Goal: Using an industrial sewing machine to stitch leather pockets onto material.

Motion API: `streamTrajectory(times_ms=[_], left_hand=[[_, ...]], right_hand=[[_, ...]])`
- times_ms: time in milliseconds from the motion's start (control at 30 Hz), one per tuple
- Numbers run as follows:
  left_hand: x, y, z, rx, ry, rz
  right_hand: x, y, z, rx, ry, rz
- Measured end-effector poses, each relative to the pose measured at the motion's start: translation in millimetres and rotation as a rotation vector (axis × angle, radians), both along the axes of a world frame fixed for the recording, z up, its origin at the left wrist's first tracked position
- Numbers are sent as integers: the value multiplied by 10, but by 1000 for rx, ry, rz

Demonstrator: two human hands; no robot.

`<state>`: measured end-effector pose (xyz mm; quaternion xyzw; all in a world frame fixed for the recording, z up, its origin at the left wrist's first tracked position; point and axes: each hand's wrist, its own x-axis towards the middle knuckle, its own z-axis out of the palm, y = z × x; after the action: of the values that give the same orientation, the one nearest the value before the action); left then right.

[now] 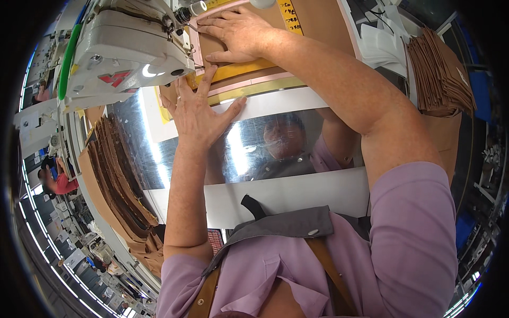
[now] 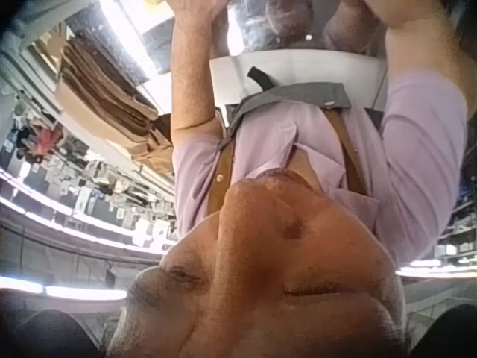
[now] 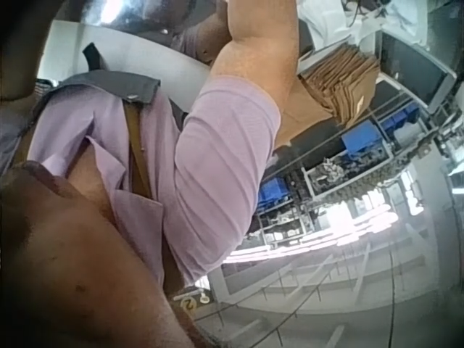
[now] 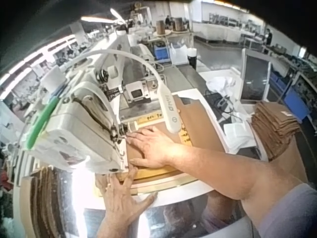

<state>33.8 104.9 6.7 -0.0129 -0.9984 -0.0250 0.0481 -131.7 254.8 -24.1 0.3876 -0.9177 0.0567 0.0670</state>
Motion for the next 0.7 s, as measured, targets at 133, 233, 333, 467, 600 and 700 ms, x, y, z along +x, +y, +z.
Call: streamTrajectory(times_ms=[133,233,333,467,600,700], left_hand=[[13,-6,-25,-49,6,14],[16,-9,-41,-46,29,22],[12,2,-28,-41,26,18],[-3,-23,-34,-15,3,29],[-50,-18,-39,-9,3,31],[-63,-45,-67,-10,-7,14]], right_hand=[[-24,61,61,-77,-39,67],[-26,83,100,-151,-90,142],[-25,94,84,-162,-85,138],[-52,63,139,-117,-149,137],[-97,39,-5,-231,86,150],[-102,-42,-35,-13,24,4]])
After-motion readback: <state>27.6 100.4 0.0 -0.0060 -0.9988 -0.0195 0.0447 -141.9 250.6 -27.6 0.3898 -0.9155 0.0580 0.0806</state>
